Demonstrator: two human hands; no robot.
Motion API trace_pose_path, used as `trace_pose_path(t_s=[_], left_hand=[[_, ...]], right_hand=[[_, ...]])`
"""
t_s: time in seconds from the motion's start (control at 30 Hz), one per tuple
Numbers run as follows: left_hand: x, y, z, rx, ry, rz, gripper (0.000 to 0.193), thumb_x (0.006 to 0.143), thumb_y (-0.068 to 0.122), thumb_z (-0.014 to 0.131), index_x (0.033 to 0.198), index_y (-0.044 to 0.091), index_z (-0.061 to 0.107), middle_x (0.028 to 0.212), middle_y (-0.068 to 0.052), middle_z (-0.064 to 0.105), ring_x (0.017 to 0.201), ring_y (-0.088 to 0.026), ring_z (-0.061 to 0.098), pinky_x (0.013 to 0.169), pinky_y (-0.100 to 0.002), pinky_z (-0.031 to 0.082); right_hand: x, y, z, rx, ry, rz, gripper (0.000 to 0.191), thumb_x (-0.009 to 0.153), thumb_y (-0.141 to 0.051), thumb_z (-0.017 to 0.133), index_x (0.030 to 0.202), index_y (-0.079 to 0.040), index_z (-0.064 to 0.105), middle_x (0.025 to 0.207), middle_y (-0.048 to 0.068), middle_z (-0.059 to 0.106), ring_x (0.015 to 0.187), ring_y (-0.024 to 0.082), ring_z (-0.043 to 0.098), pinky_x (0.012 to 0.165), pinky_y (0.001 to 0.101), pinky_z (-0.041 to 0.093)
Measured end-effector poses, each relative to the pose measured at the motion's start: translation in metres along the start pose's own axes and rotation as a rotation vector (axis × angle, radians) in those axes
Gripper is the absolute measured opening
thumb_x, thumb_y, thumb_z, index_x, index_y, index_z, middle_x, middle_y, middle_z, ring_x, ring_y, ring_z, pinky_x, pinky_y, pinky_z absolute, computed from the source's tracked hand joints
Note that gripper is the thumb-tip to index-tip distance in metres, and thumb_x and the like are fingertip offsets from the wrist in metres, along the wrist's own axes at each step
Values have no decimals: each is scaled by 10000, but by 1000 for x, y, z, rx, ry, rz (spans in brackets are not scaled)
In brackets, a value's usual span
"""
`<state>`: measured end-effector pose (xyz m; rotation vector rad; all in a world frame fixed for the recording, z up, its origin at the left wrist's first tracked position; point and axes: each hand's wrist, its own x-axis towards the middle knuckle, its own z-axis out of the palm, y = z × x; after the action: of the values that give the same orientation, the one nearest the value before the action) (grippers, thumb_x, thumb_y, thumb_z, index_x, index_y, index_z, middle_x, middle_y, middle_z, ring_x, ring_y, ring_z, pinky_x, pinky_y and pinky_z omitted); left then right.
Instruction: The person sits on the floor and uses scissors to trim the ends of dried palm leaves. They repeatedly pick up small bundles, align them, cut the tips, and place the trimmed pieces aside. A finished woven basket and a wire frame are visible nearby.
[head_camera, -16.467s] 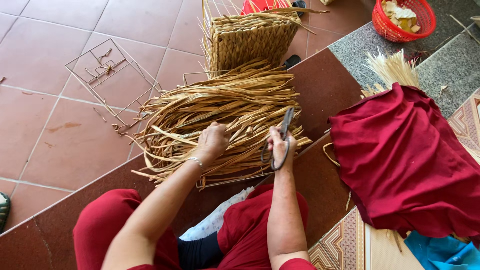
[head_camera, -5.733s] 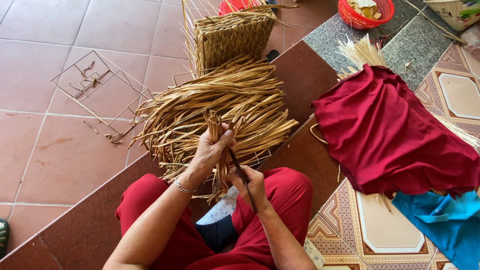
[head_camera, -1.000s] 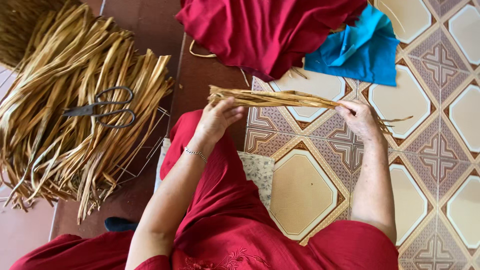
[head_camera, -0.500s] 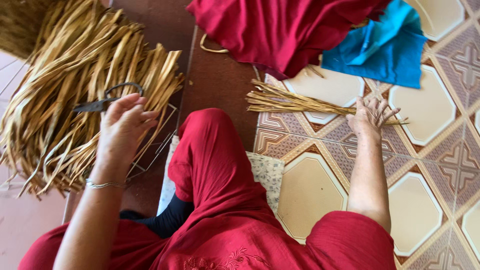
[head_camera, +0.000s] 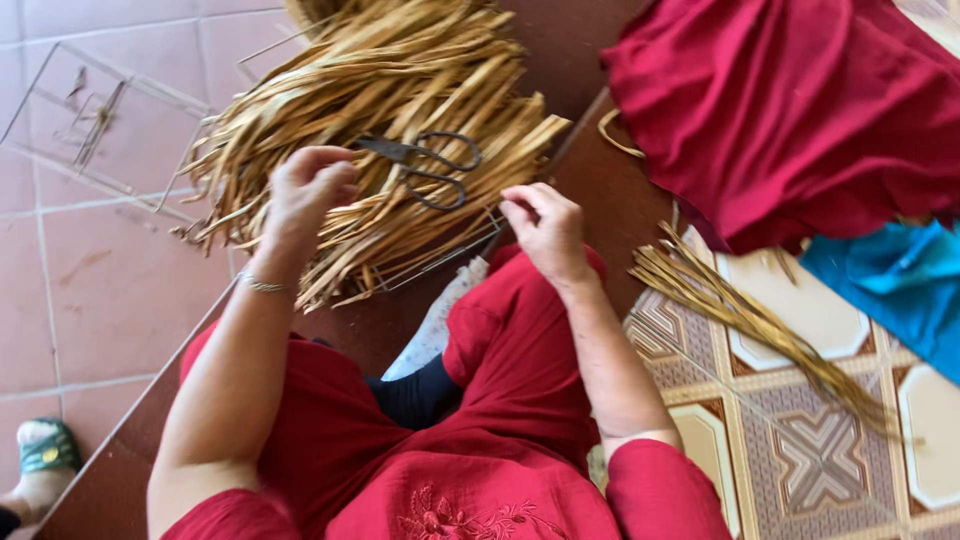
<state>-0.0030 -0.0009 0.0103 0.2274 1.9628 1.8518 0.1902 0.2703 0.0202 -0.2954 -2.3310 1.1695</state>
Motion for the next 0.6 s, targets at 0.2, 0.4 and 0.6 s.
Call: trace_pose_path(t_s=[0.2, 0.4, 0.6], left_hand=[[14, -20, 5, 752, -81, 196, 166, 941, 227, 717, 1032, 105, 783, 973, -99, 757, 860, -243, 717, 800, -386, 576], [12, -32, 24, 1200, -154, 265, 255, 814, 301, 758, 960, 93, 739, 1052, -132, 678, 1087, -346, 578, 878, -527, 461], [24, -44, 31, 1307, -99, 422, 97, 828, 156, 682, 896, 88, 668, 1025, -114, 649, 1060, -319, 589, 860, -505, 461]], right_hand=[[55, 0, 110, -252, -95, -247, 324, 814, -5, 750, 1124, -53, 669, 1164, 134, 664, 1081, 358, 620, 952, 438, 508], [67, -1, 135, -418, -132, -176, 486, 675, -76, 853, 1119, -74, 657, 1019, 147, 629, 1010, 359, 605, 902, 481, 463], [75, 11, 129, -298, -151, -155, 415, 722, -59, 853, 1083, -76, 647, 968, 82, 637, 935, 284, 647, 843, 423, 530]])
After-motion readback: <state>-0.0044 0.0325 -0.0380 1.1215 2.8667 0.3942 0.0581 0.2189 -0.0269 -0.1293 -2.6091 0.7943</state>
